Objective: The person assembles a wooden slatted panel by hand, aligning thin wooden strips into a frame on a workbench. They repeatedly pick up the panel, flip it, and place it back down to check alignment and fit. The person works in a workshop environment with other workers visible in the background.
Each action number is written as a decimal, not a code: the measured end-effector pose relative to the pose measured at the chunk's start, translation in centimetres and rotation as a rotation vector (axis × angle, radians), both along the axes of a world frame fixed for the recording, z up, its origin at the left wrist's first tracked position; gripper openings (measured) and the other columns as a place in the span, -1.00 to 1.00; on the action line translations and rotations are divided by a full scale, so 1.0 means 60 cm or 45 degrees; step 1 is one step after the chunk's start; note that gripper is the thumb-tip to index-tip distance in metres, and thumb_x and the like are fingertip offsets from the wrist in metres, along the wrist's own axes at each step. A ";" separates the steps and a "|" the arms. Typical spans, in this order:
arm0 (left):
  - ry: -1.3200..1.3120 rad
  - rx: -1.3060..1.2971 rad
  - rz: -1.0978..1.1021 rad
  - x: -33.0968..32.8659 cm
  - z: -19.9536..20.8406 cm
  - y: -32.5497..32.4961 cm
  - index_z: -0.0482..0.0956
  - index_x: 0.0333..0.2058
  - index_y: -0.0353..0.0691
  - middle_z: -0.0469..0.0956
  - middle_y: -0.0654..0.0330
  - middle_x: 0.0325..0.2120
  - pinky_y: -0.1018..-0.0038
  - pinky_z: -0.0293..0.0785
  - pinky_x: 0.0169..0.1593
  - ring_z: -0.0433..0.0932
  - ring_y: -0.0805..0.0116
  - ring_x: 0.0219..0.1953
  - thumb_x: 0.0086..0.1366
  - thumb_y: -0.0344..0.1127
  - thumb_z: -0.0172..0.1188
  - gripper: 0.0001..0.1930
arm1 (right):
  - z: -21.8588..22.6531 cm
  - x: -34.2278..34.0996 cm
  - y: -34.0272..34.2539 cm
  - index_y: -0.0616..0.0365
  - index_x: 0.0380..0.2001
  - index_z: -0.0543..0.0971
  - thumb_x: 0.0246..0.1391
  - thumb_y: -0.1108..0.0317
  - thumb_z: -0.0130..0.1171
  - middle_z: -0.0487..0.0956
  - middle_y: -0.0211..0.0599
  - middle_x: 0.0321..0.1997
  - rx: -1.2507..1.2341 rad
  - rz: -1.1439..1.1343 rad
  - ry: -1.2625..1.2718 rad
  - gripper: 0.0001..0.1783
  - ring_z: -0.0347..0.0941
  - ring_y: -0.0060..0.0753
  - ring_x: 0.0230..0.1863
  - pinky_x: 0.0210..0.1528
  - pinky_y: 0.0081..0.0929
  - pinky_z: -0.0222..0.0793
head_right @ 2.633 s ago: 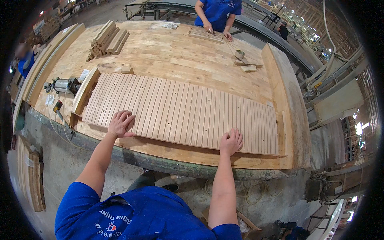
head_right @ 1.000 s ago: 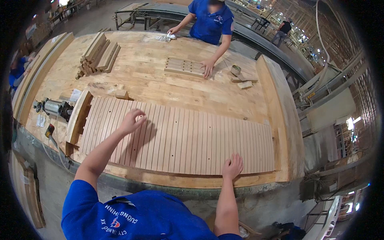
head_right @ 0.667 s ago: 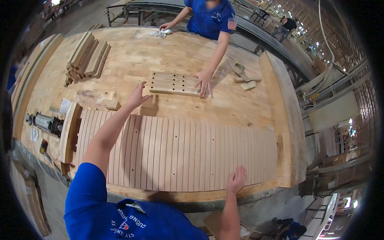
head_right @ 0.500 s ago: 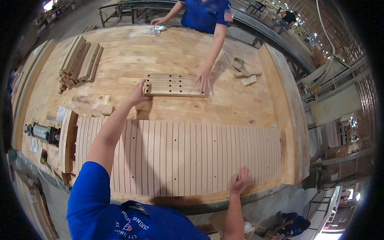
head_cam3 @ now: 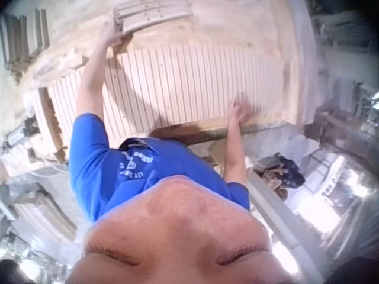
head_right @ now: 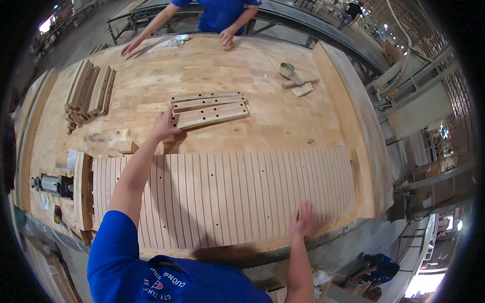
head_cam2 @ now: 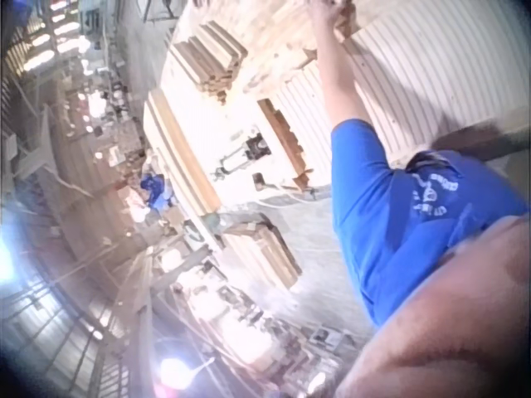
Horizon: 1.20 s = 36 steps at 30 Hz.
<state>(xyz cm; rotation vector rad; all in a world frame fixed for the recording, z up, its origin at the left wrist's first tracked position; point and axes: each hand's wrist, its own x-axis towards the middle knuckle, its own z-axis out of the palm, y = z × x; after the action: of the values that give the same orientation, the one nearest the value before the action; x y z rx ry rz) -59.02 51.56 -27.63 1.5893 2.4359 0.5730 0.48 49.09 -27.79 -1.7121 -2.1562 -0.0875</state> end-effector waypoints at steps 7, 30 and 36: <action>0.145 0.202 -0.132 0.152 0.152 -0.073 0.22 0.15 -0.12 0.48 0.03 -0.22 0.16 0.28 0.02 0.39 0.03 -0.10 -0.13 0.05 0.24 -0.17 | -0.006 0.009 -0.001 0.05 -0.07 0.50 0.00 0.27 0.06 0.39 -0.30 0.17 0.040 0.009 0.102 -0.63 0.16 -0.14 0.26 0.28 -0.13 -0.03; -0.397 -0.006 -0.007 0.598 0.101 -0.552 -0.01 0.25 -0.28 0.45 0.18 -0.56 0.41 0.40 -0.36 0.48 0.29 -0.50 0.04 0.04 0.30 -0.06 | -0.014 -0.107 -0.315 0.11 0.06 0.31 0.29 -0.07 -0.29 0.52 -0.23 -0.09 -2.568 0.174 1.768 -0.47 0.51 -0.32 -0.18 -0.18 -0.42 0.44; -1.023 0.171 0.112 0.545 0.037 -0.578 0.45 -0.10 -0.33 0.40 0.24 -0.63 0.48 0.37 -0.40 0.41 0.46 -0.54 0.29 -0.18 0.07 -0.66 | 0.004 -0.124 -0.332 0.11 0.05 0.37 0.29 -0.02 -0.24 0.50 -0.22 -0.02 -2.373 0.214 2.075 -0.51 0.46 -0.32 -0.06 -0.05 -0.33 0.38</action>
<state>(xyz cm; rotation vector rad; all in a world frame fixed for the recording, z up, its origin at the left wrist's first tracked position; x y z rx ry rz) -26.33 16.87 -25.41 0.9947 1.8747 1.1422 -6.99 29.16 -27.55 -0.8956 -0.5618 2.7270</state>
